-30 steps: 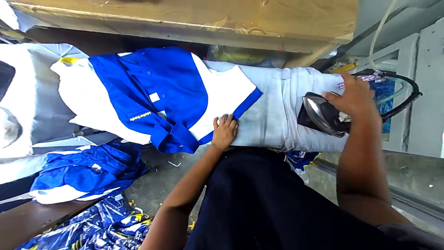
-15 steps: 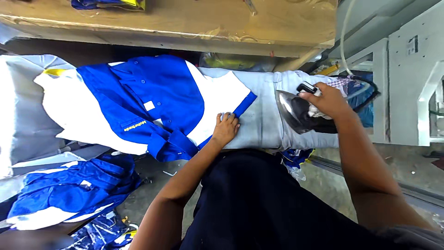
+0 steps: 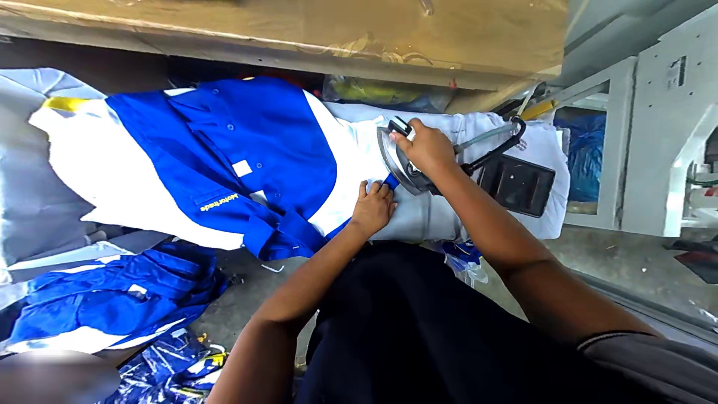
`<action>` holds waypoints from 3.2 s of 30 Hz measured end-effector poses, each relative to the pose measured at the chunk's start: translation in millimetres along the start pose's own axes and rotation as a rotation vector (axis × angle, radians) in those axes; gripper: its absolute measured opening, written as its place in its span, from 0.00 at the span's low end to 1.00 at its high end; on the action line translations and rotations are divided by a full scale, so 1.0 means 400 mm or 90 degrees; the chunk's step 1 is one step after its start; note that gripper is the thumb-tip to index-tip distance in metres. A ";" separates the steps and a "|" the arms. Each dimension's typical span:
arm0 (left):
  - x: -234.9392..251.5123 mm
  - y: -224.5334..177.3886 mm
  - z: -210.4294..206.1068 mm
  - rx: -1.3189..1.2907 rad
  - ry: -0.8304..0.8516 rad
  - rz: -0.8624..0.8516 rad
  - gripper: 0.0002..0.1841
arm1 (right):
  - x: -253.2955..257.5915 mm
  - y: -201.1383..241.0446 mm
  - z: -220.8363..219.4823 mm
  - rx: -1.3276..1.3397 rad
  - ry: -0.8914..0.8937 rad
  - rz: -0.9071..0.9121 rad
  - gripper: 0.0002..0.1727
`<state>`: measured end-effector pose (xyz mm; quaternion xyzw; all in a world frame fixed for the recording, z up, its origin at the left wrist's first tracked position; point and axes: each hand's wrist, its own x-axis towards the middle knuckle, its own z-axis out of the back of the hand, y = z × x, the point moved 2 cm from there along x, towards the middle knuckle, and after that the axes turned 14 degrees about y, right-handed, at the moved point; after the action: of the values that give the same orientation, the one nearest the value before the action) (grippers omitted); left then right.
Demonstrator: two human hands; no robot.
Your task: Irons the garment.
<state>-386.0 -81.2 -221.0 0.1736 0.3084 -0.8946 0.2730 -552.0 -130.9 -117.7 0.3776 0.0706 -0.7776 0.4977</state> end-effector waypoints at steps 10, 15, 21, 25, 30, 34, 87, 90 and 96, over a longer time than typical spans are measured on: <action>0.157 0.316 0.369 0.063 -0.021 0.125 0.19 | -0.007 -0.005 -0.018 -0.024 -0.013 0.029 0.35; 0.138 0.362 0.396 0.074 0.043 0.152 0.19 | 0.043 0.056 0.018 0.015 -0.021 0.003 0.35; 0.138 0.364 0.396 0.060 0.078 0.185 0.22 | 0.049 0.074 0.023 0.010 -0.022 -0.001 0.36; 0.137 0.365 0.405 0.054 0.085 0.184 0.21 | 0.082 0.129 0.037 0.004 -0.023 0.038 0.35; 0.135 0.359 0.408 0.056 0.099 0.203 0.21 | 0.073 0.113 0.036 -0.007 0.011 0.062 0.35; 0.140 0.354 0.402 0.045 0.105 0.217 0.20 | 0.071 0.111 0.028 -0.050 0.025 0.067 0.36; -0.179 0.179 0.098 -0.045 0.038 0.357 0.20 | -0.021 -0.008 -0.013 0.052 0.015 0.009 0.37; -0.177 0.190 0.095 -0.047 0.033 0.351 0.20 | -0.021 -0.010 -0.014 0.044 0.011 -0.008 0.37; -0.186 0.234 0.127 -0.127 0.060 0.288 0.21 | -0.081 0.023 -0.023 0.046 0.032 0.020 0.37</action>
<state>-278.8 -147.5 -190.0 0.2517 0.3607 -0.7669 0.4672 -532.4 -107.7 -100.2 0.4156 0.0490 -0.7620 0.4942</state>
